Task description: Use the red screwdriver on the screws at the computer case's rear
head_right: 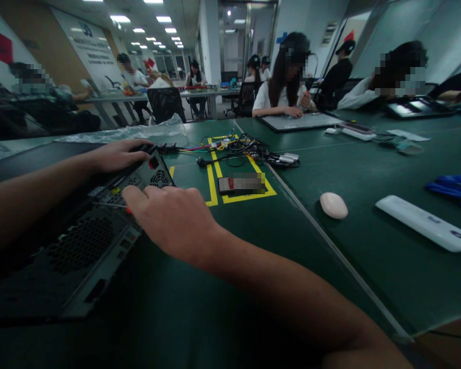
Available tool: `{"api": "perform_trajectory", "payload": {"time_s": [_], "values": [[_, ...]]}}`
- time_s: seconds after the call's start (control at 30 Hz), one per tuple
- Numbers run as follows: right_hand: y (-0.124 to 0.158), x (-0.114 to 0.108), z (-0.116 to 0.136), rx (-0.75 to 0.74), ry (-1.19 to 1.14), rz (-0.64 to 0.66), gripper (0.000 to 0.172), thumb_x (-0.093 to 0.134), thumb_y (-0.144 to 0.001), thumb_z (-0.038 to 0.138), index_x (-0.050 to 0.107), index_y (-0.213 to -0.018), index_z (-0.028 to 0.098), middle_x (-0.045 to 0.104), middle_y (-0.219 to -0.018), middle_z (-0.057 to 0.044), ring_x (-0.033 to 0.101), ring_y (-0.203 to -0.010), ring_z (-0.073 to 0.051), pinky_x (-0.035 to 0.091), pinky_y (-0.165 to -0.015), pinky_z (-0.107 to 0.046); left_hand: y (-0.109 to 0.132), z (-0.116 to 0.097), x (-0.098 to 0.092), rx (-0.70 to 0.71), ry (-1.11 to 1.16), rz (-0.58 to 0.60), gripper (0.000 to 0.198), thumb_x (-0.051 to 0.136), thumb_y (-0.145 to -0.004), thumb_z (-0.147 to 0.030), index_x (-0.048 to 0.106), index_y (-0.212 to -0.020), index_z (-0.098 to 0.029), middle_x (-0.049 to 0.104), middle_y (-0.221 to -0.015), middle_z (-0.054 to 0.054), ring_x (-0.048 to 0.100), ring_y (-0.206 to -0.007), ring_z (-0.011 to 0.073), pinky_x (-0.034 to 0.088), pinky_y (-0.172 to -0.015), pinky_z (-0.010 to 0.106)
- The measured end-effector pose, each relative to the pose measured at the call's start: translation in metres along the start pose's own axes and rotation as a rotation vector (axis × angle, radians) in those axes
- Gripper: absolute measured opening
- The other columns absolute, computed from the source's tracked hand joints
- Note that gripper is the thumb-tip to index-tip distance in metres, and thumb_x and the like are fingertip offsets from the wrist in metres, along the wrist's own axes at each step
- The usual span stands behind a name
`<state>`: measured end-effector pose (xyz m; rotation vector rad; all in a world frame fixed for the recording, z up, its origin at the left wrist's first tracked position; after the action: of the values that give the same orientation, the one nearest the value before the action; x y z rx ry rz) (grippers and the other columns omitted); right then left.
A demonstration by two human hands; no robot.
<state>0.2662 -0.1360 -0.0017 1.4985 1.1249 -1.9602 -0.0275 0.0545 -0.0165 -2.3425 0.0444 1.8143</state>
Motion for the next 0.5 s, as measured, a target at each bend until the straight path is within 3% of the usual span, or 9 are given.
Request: {"api": "perform_trajectory", "payload": {"time_s": [0.2, 0.5], "values": [[-0.0008, -0.0048, 0.0017, 0.033, 0.010, 0.028, 0.023, 0.053, -0.126, 0.025, 0.075, -0.128, 0.019, 0.089, -0.118, -0.009, 0.083, -0.109, -0.025, 0.042, -0.070, -0.037, -0.0007, 0.0005, -0.0014, -0.011, 0.006, 0.004, 0.092, 0.064, -0.090, -0.073, 0.073, -0.172, -0.031, 0.079, -0.164, 0.008, 0.072, -0.148, 0.0473, 0.052, -0.133, 0.056], [-0.0039, 0.0005, -0.0019, 0.069, -0.023, 0.031, 0.038, 0.050, -0.130, 0.040, 0.078, -0.117, 0.017, 0.089, -0.117, -0.012, 0.083, -0.113, -0.026, 0.043, -0.072, -0.036, -0.0021, 0.0023, 0.0040, 0.005, 0.004, -0.023, 0.096, 0.060, -0.090, -0.073, 0.072, -0.172, -0.025, 0.075, -0.170, 0.012, 0.071, -0.152, 0.0462, 0.050, -0.136, 0.053]]}}
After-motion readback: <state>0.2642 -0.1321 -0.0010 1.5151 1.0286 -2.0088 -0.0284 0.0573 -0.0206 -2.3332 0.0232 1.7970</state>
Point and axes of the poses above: each hand's wrist, its own y-axis away from the middle knuckle, its own x-axis out of the palm, z = x × y, the point moved 3 cm from there along -y, towards the middle knuckle
